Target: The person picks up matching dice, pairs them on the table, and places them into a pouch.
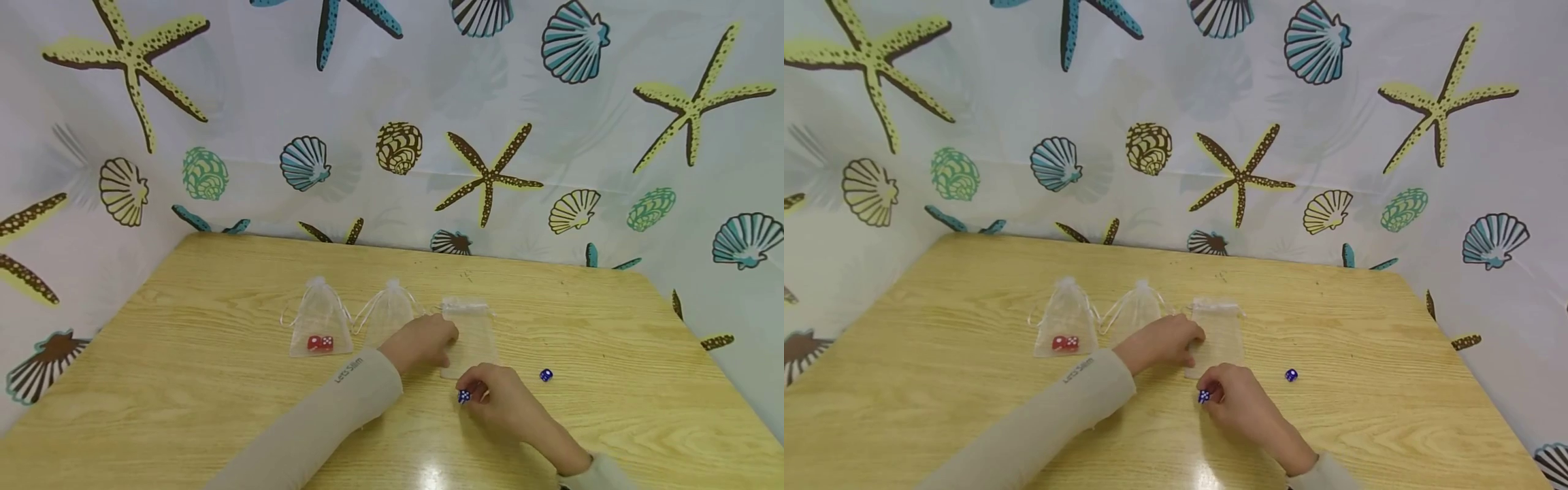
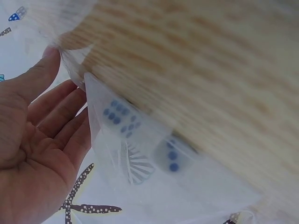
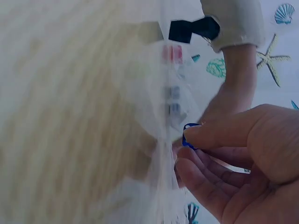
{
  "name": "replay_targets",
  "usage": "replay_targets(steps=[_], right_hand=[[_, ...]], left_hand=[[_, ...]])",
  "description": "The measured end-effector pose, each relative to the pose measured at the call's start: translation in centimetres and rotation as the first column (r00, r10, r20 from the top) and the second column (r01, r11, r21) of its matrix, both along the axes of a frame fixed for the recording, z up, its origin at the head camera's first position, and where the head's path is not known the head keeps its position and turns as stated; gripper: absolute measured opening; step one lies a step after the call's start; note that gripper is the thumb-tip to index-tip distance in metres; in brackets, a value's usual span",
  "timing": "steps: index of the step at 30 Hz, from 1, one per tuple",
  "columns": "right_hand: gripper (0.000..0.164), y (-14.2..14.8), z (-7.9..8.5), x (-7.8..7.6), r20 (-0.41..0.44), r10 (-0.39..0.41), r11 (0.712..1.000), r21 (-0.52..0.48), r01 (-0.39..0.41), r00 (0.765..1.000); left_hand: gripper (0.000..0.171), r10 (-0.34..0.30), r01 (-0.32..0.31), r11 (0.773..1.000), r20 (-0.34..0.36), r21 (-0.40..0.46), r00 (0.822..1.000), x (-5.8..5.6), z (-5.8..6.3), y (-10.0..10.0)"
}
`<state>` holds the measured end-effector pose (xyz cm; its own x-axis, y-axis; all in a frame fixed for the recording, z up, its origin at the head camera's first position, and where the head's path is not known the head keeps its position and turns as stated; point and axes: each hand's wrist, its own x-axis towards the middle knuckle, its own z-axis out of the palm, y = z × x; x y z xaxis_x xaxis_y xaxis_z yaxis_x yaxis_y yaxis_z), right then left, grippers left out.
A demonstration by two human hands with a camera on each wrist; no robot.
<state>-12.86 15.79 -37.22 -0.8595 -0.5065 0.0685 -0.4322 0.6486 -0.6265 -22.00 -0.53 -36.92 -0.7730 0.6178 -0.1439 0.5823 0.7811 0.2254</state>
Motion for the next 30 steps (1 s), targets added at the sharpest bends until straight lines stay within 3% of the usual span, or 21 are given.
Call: replay_targets(steps=[8,13,30], right_hand=[[0.018,-2.1,-0.8,0.9,0.050,0.153,0.988,-0.016,-0.152,0.987],[0.017,-2.9,-0.8,1.1,0.032,0.218,0.976,-0.013,-0.218,0.975],[0.018,-3.0,-0.8,1.1,0.011,0.224,0.973,0.046,-0.224,0.975]], left_hand=[[0.030,-0.001,0.001,1.000,0.007,0.000,1.000,0.1,-0.1,0.0],[0.025,-0.001,0.001,1.000,-0.005,-0.011,1.000,0.1,-0.3,0.0],[0.023,0.017,-0.017,1.000,0.007,-0.022,1.000,0.1,-0.1,0.1]])
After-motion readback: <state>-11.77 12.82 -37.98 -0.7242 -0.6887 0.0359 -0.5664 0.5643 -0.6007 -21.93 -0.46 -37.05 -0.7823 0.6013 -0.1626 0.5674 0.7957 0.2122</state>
